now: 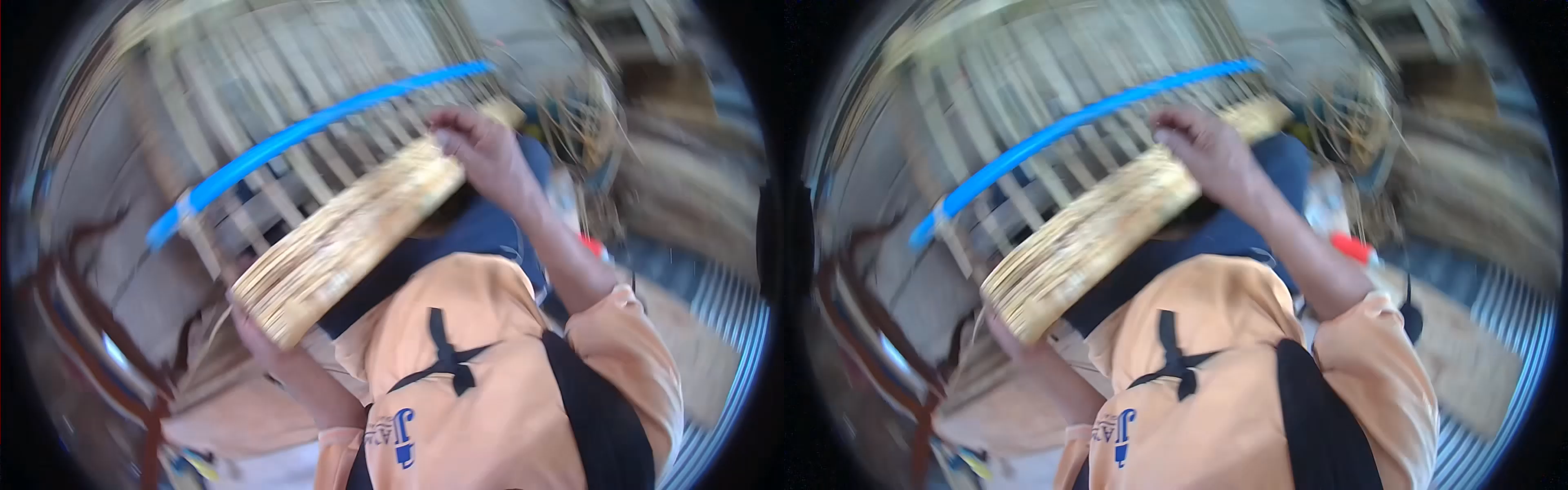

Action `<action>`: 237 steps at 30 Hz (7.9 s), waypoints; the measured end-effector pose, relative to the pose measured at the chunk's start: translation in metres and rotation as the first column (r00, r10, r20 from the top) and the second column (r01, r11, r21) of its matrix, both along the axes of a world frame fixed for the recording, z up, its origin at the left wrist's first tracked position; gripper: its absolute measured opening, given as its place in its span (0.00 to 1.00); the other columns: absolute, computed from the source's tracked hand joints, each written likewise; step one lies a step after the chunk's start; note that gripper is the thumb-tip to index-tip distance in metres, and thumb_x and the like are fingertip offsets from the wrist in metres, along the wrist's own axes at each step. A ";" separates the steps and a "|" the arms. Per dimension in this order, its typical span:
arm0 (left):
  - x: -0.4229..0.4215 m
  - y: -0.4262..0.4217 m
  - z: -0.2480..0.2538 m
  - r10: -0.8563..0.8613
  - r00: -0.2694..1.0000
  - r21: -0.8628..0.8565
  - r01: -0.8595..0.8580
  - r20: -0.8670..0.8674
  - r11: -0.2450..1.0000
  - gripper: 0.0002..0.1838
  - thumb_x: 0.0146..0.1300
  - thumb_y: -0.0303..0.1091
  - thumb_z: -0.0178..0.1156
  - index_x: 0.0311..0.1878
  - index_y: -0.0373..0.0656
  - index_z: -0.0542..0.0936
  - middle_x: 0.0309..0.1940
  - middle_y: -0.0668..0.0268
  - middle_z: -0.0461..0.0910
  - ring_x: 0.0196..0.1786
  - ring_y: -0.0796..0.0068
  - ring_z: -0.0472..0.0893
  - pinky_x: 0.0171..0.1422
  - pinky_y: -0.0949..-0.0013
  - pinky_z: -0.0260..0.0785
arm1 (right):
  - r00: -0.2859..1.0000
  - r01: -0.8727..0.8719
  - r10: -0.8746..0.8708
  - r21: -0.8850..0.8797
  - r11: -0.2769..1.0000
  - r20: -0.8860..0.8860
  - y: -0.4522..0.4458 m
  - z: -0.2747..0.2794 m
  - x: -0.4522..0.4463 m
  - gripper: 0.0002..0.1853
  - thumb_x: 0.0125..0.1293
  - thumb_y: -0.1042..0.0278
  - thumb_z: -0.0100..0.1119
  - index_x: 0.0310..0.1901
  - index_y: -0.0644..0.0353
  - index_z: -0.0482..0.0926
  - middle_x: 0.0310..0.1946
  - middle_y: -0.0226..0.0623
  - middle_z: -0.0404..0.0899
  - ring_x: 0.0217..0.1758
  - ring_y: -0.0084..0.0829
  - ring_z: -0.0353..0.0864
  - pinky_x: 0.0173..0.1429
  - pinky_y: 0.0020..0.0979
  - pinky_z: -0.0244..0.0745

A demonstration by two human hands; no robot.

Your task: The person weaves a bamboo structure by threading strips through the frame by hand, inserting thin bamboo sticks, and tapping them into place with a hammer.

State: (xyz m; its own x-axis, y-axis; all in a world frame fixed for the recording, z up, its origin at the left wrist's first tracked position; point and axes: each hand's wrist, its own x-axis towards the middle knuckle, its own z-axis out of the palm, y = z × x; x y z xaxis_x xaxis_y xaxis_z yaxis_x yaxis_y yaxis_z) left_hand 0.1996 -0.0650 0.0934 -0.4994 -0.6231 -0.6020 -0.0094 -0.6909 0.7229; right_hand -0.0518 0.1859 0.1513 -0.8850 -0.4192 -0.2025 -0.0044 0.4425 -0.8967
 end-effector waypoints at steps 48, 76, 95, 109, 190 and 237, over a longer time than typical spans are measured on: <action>-0.058 -0.043 0.062 0.199 0.961 0.490 -0.083 -0.190 0.868 0.25 0.72 0.49 0.42 0.49 0.34 0.76 0.45 0.54 0.80 0.47 0.60 0.80 0.57 0.60 0.72 | 0.614 0.704 -0.783 0.516 0.488 -0.098 0.277 -0.066 0.161 0.16 0.69 0.60 0.52 0.51 0.63 0.73 0.24 0.29 0.68 0.25 0.25 0.68 0.29 0.28 0.67; -0.040 -0.051 0.037 0.285 0.911 0.451 -0.128 -0.299 0.883 0.25 0.73 0.44 0.45 0.63 0.32 0.66 0.51 0.59 0.77 0.51 0.72 0.78 0.60 0.68 0.69 | 0.557 -0.817 0.597 0.254 0.518 0.577 -0.171 0.116 -0.046 0.29 0.64 0.39 0.51 0.34 0.64 0.77 0.17 0.28 0.70 0.20 0.20 0.69 0.26 0.24 0.63; -0.052 -0.041 0.034 0.416 0.899 0.081 -0.409 -0.137 0.909 0.22 0.73 0.41 0.47 0.59 0.31 0.69 0.35 0.72 0.68 0.43 0.84 0.69 0.52 0.79 0.62 | 0.637 -0.718 0.542 0.166 0.676 0.548 -0.162 0.089 -0.035 0.27 0.58 0.44 0.64 0.35 0.67 0.76 0.16 0.28 0.70 0.16 0.20 0.69 0.22 0.23 0.63; -0.063 -0.042 0.051 0.408 0.912 -0.238 -0.387 0.044 0.891 0.15 0.74 0.36 0.42 0.43 0.36 0.76 0.30 0.72 0.72 0.32 0.86 0.66 0.40 0.79 0.62 | 0.668 -0.729 0.587 0.247 0.638 0.457 -0.165 0.068 -0.017 0.28 0.64 0.41 0.55 0.41 0.66 0.76 0.21 0.27 0.71 0.25 0.18 0.68 0.30 0.22 0.61; -0.057 -0.069 0.071 0.056 0.994 -0.425 -0.012 0.090 0.905 0.21 0.61 0.42 0.62 0.51 0.38 0.77 0.52 0.60 0.70 0.53 0.69 0.70 0.55 0.69 0.64 | 0.792 -0.597 0.533 0.192 0.779 0.297 -0.151 0.038 0.017 0.25 0.61 0.64 0.61 0.59 0.62 0.69 0.24 0.28 0.73 0.27 0.19 0.71 0.35 0.23 0.69; -0.084 -0.055 0.057 0.225 0.965 -0.039 -0.222 0.137 0.974 0.22 0.73 0.40 0.47 0.63 0.35 0.68 0.45 0.60 0.78 0.43 0.75 0.80 0.47 0.69 0.76 | 0.578 -0.816 0.729 0.283 0.504 0.367 -0.189 0.074 0.010 0.20 0.72 0.51 0.42 0.37 0.64 0.69 0.25 0.50 0.75 0.33 0.53 0.78 0.38 0.48 0.72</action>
State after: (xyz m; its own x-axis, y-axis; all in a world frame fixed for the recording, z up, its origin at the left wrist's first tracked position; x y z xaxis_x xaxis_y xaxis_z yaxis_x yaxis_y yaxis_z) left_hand 0.1152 -0.1201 0.1500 -0.2579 -0.7236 -0.6402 0.0417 -0.6703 0.7409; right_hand -0.0415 -0.0031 0.2249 -0.1736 -0.7627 -0.6230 -0.3829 0.6351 -0.6708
